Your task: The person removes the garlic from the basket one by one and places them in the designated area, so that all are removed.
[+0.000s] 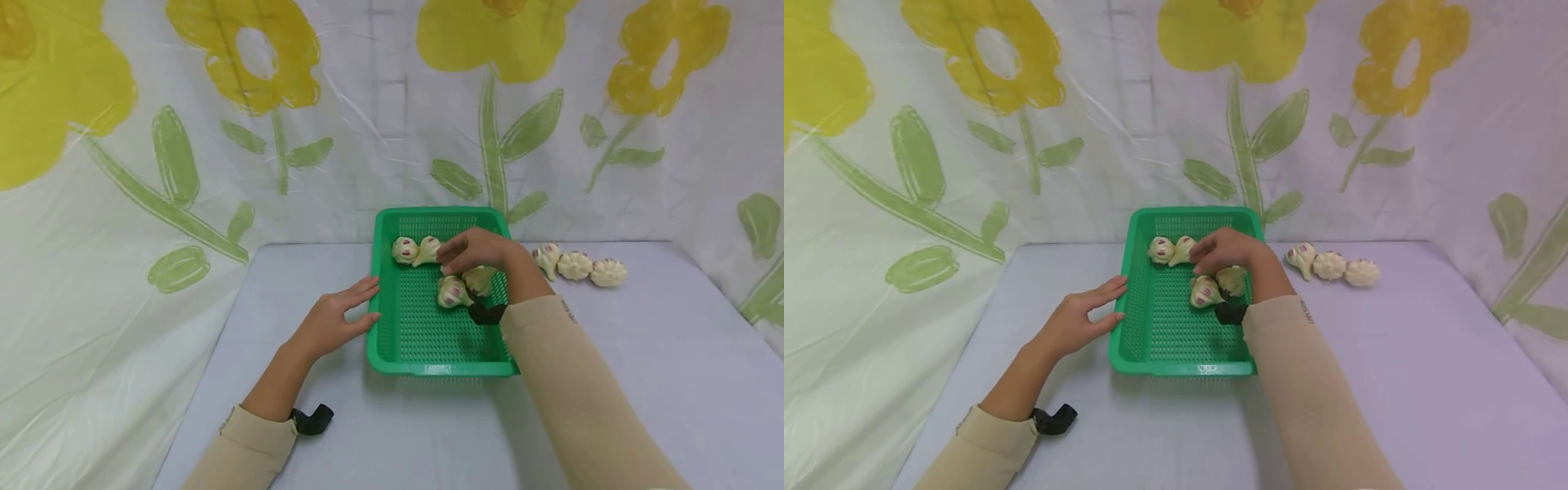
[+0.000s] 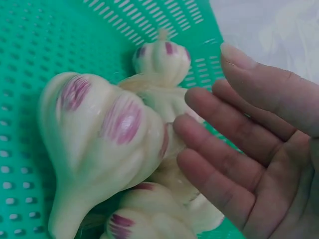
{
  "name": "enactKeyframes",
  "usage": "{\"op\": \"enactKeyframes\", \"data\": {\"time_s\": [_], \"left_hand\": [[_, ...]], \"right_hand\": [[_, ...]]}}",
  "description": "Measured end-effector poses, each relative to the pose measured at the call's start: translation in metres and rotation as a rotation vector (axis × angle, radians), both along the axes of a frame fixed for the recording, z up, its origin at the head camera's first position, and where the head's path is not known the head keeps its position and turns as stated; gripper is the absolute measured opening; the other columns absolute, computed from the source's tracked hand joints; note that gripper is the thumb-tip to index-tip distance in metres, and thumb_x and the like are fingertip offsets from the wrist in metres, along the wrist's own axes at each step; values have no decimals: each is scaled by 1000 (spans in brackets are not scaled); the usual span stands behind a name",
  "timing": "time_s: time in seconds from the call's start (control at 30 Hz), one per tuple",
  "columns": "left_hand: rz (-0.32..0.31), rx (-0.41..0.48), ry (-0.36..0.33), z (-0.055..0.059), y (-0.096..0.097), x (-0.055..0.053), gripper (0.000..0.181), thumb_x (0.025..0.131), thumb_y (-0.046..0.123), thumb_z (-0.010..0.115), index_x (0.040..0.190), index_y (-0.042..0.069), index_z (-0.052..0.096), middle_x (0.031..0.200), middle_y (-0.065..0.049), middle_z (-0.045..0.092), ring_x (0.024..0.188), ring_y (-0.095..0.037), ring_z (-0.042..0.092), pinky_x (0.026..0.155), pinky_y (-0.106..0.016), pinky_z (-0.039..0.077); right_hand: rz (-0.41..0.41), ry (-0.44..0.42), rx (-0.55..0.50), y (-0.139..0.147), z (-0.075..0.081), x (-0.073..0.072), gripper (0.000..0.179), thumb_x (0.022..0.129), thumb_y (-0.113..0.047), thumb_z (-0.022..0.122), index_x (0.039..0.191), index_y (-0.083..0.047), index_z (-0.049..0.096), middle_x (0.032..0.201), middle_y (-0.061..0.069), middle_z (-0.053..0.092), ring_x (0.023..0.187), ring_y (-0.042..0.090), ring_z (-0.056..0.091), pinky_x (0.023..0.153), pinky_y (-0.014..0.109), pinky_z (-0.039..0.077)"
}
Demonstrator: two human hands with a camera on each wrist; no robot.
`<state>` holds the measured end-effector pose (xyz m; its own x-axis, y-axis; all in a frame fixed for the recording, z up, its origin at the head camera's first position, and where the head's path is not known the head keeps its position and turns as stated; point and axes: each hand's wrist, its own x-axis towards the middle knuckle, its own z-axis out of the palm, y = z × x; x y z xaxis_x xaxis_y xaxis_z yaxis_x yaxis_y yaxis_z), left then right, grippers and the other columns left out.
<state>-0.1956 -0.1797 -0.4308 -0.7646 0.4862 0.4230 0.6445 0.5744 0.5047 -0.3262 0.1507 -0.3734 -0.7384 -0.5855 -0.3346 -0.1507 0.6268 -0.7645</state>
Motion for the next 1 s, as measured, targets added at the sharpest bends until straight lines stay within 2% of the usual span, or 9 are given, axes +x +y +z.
{"op": "enactKeyframes", "data": {"time_s": [0.13,0.3,0.73,1.0], "left_hand": [[-2,7,-8,1,0,0,51,91,25,70,136,5,59,146,-2,52,136,-19,49,104,-40,48],[-1,8,-14,1,1,0,51,91,26,70,136,4,59,147,-2,52,136,-20,49,104,-40,48],[1,4,-12,0,1,0,51,91,26,70,137,5,59,147,-1,51,136,-19,48,105,-41,47],[-6,7,13,0,1,0,51,90,23,72,135,3,60,146,-4,53,134,-22,50,103,-42,49]], "right_hand": [[-29,-18,-5,3,-1,-1,55,89,-26,74,139,-14,57,142,6,57,129,25,55,99,41,52],[-27,-76,9,3,-2,0,54,89,-22,74,139,-10,57,139,10,59,126,26,57,99,38,53],[51,-100,54,0,-4,0,62,91,-21,72,145,-3,47,144,15,53,134,31,49,104,42,49],[129,-97,98,-4,-8,-2,74,84,-15,78,148,-2,42,152,14,45,141,31,42,106,37,48]]}}
